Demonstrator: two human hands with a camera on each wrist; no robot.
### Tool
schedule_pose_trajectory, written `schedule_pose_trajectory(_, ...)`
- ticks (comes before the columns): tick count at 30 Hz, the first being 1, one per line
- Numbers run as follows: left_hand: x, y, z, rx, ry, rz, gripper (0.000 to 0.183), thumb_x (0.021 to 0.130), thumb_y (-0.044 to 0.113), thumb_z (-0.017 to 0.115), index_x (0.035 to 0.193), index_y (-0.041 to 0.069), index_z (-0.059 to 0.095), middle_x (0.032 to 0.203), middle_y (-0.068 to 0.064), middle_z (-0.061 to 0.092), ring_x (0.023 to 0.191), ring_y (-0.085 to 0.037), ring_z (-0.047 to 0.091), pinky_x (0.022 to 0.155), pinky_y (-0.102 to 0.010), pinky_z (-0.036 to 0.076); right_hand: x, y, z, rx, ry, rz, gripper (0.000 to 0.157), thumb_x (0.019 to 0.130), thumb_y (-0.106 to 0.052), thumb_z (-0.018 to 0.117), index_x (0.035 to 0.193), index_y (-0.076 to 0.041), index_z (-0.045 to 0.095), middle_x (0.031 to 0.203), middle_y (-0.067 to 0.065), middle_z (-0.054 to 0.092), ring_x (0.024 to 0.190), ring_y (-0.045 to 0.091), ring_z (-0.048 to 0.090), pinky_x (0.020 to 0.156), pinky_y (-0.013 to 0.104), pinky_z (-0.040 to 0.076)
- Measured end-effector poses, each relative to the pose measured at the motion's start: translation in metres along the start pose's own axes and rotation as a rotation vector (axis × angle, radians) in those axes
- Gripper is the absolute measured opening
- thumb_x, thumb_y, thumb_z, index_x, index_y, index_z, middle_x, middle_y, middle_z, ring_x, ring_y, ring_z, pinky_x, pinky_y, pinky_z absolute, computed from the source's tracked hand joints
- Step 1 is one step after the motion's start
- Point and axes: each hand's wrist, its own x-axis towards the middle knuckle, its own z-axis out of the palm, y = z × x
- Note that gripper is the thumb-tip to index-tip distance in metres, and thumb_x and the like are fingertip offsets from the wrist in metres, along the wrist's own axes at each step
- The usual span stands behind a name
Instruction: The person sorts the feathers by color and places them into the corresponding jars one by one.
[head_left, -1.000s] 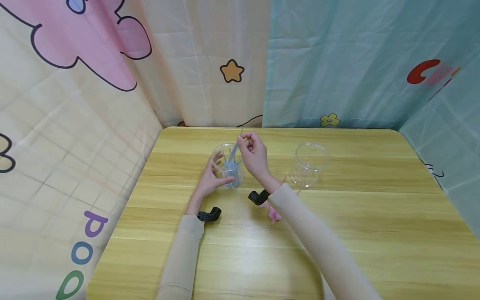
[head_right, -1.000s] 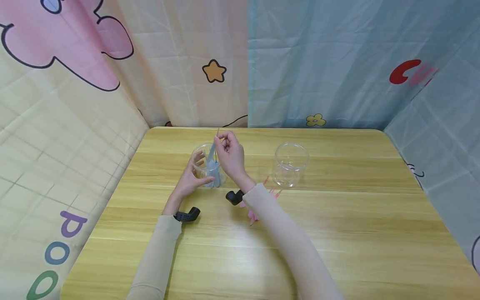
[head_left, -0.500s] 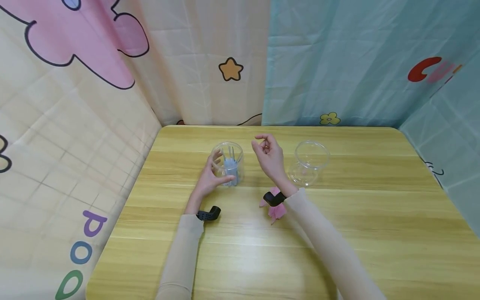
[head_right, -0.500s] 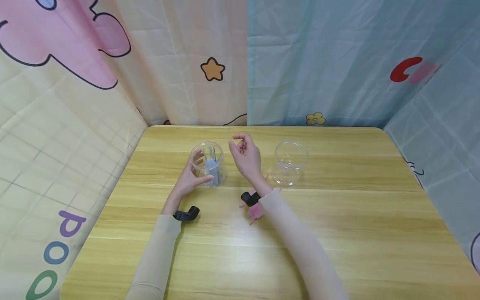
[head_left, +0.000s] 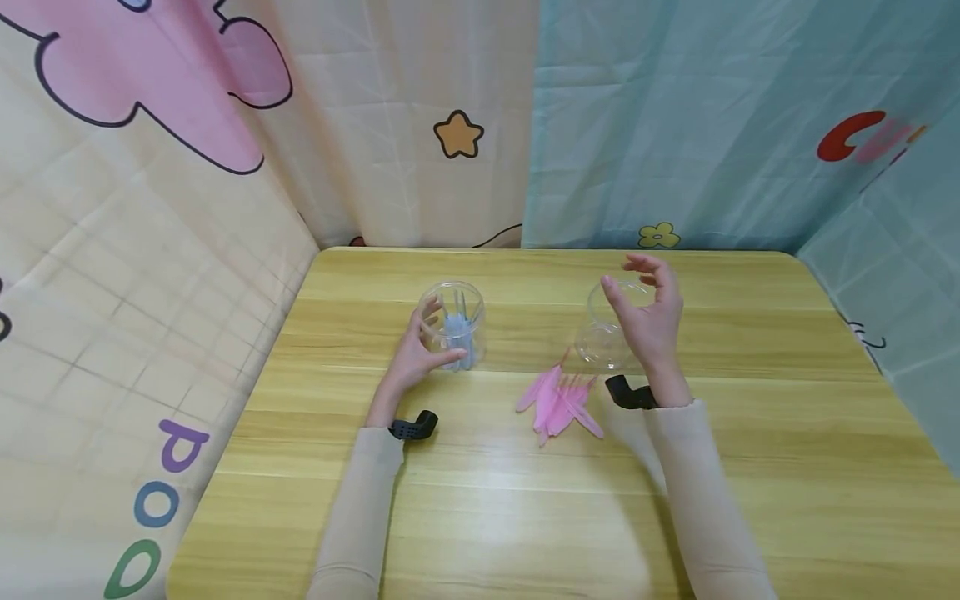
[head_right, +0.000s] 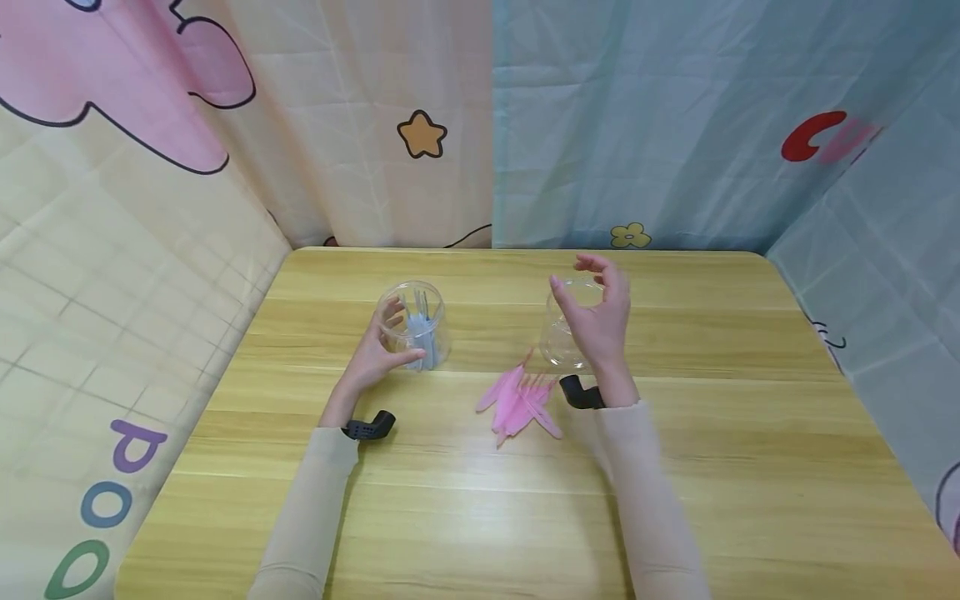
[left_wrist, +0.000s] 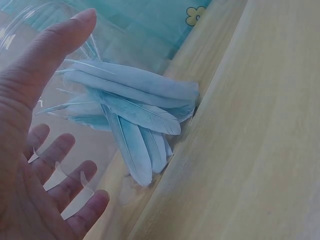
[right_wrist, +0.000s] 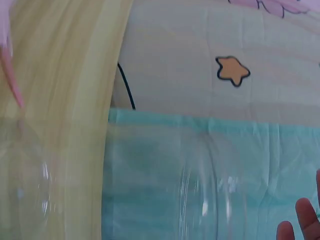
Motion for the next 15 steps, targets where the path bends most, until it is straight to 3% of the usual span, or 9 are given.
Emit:
schedule_pose_trajectory(5,0.0,0.0,-0.001,0.01,-0.002,0.006,0.102,0.073,0.029,0.084,0.149,0.036,0.018,0.15,0.003,0.028,0.135,-0.027,0.029,0.106,-0.052,0.024,0.001,0.019,-0.031,-0.008,-0.107,0.124,0.065,0.072,0.004,0.077,0.129,0.01,0.045,0.126,0.011,0.052,0.121,0.025,0.041,0.097,0.038,0.029)
schedule_pose_trajectory(9,-0.005,0.02,-0.003,0.014,-0.025,0.017,0.099,0.077,0.018,0.081,0.152,0.02,0.015,0.151,-0.009,0.026,0.135,-0.034,0.027,0.105,-0.056,0.024,-0.002,0.033,-0.047,-0.031,-0.296,0.255,0.095,0.07,0.002,0.08,0.146,0.0,0.023,0.146,0.017,0.031,0.134,0.03,0.025,0.106,0.047,0.021)
schedule_pose_trajectory(12,-0.008,0.036,-0.003,0.008,-0.044,0.022,0.096,0.078,0.007,0.078,0.15,0.006,0.014,0.15,-0.019,0.024,0.134,-0.041,0.025,0.104,-0.059,0.023,-0.006,0.046,-0.054,-0.024,-0.414,0.333,0.107,0.071,0.001,0.08,0.15,-0.004,0.008,0.151,0.021,0.017,0.138,0.035,0.015,0.107,0.054,0.016)
schedule_pose_trajectory(15,-0.008,0.035,-0.002,0.004,-0.046,0.018,0.096,0.078,0.006,0.078,0.15,0.006,0.014,0.15,-0.02,0.024,0.134,-0.042,0.025,0.104,-0.06,0.022,-0.012,0.062,-0.058,0.0,-0.465,0.395,0.111,0.07,0.002,0.081,0.15,-0.004,0.003,0.153,0.021,0.013,0.139,0.035,0.012,0.107,0.056,0.014)
